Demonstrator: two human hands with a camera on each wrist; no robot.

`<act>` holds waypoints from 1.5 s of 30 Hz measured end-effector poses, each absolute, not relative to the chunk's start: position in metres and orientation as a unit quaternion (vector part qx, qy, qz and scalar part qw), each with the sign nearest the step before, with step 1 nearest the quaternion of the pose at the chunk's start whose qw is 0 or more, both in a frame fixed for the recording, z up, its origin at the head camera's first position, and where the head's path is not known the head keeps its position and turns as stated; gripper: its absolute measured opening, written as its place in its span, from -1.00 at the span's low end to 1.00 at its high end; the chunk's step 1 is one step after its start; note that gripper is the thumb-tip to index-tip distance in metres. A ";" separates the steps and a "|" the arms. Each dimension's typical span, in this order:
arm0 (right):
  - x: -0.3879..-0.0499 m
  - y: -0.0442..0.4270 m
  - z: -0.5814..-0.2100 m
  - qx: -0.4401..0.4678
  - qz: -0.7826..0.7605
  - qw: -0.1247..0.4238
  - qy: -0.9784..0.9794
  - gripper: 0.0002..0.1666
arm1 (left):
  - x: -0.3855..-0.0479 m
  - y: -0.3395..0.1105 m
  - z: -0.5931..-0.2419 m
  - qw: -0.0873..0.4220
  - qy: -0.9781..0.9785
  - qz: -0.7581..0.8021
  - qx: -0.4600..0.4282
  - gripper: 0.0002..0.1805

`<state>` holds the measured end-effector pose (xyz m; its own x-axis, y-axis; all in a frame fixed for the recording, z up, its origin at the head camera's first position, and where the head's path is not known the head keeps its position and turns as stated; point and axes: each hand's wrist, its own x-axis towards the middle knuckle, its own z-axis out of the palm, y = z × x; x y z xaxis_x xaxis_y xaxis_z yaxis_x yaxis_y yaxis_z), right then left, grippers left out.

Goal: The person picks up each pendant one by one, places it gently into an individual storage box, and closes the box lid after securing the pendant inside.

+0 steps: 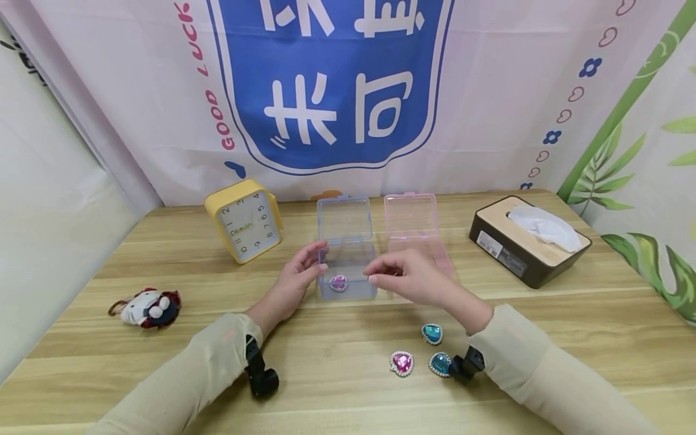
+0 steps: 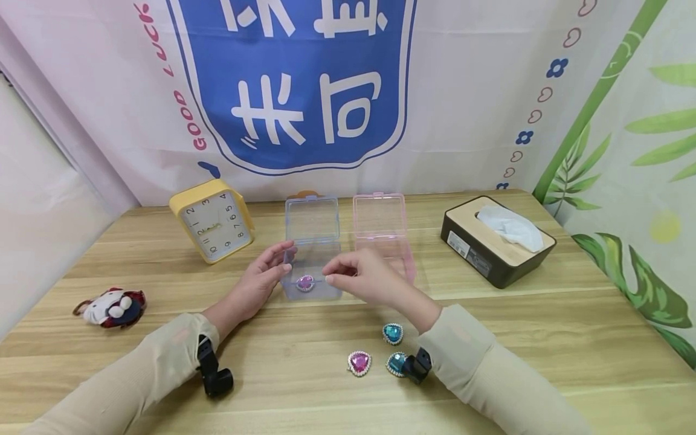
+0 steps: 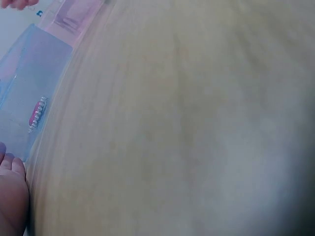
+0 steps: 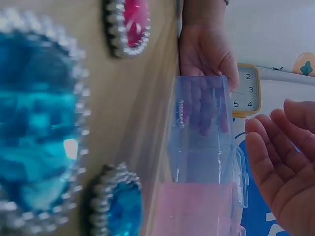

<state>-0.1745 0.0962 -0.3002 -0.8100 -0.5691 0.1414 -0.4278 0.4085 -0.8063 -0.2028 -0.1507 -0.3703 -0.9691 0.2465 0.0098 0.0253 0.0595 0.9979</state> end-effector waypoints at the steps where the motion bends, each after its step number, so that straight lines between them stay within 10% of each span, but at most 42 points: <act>1: -0.173 0.098 -0.302 -0.306 -0.448 0.081 0.836 -0.79 | -0.203 -0.151 -0.371 0.082 0.723 0.680 0.094 -0.44; 25: -0.155 0.124 -0.330 -0.423 -0.373 0.267 0.782 -0.55 | -0.200 -0.150 -0.369 0.085 0.718 0.685 0.087 -0.44; 45: -0.159 0.122 -0.339 -0.499 -0.291 0.264 0.773 -0.62 | -0.201 -0.150 -0.369 0.081 0.717 0.686 0.090 -0.43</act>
